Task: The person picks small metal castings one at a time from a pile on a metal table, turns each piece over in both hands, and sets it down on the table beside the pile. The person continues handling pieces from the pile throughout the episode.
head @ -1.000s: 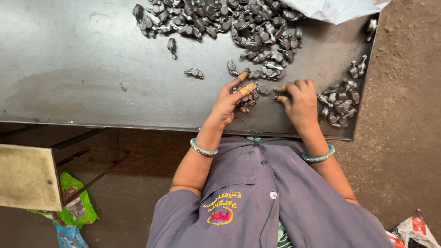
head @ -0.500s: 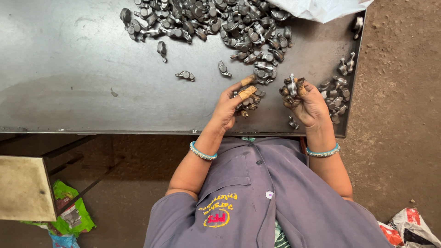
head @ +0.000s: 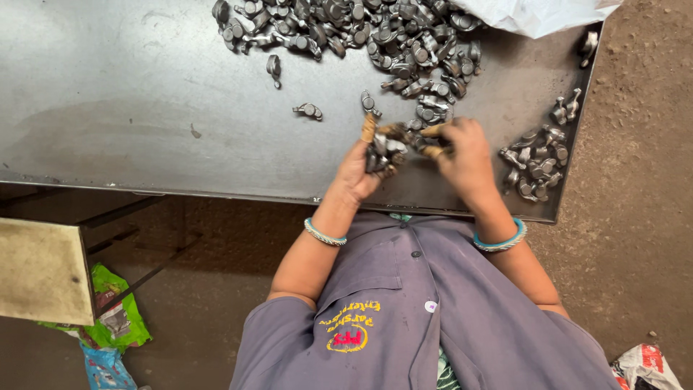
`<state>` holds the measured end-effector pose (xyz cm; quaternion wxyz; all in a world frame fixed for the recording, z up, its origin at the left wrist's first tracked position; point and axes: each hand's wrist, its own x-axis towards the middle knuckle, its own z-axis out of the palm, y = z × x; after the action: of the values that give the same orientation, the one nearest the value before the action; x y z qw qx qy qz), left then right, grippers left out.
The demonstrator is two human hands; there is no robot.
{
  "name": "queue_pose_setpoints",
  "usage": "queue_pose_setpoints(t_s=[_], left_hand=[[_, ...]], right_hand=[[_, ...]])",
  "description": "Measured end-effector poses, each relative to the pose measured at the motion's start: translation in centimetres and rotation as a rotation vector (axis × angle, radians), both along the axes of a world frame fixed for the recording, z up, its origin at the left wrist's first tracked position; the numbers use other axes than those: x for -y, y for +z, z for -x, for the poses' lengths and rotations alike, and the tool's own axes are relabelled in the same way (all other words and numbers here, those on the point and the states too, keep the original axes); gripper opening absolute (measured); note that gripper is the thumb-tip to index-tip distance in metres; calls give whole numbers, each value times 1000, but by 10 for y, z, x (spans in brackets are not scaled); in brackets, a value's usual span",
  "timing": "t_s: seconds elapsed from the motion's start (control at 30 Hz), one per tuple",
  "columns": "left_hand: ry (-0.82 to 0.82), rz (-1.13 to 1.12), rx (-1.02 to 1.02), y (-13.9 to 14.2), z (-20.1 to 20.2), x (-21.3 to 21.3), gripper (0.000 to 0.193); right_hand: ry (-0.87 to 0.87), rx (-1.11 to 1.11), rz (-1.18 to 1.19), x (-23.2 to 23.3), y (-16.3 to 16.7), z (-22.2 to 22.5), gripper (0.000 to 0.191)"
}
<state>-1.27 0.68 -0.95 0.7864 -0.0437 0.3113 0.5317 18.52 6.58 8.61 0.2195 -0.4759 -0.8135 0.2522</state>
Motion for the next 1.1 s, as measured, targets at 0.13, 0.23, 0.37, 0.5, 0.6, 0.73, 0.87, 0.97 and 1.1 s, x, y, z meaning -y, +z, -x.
queue_pose_setpoints(t_s=[0.13,0.23,0.37,0.5,0.6,0.73,0.87,0.97,1.1], left_hand=[[85,14,20,-4,20,-3,48],[104,7,30,-3,23,-4,47],[85,12,21,0,17,-3,46],[59,17,-17,3,9,-1,44],[16,-9,-56,5,5,-2,50],[-81,-77,-250,2,-2,-2,50],[-128,-115,-293,2,-25,1,38],[-171,-75,-247,10,-37,2,34],[-170,47,-178,34,-40,-17,29]], right_hand=[[34,88,-91,10,-12,15,35],[-36,-12,31,9,-27,9,31],[-134,-842,726,-3,-45,-19,32],[-279,-1351,1221,-7,-56,-44,31],[-265,-1436,1295,-9,-58,-48,30],[-318,-1277,1257,-8,-53,-49,34],[-199,-1052,1094,3,-36,-37,24],[-78,-740,743,13,-26,-18,22],[-284,-467,458,17,-6,-22,22]])
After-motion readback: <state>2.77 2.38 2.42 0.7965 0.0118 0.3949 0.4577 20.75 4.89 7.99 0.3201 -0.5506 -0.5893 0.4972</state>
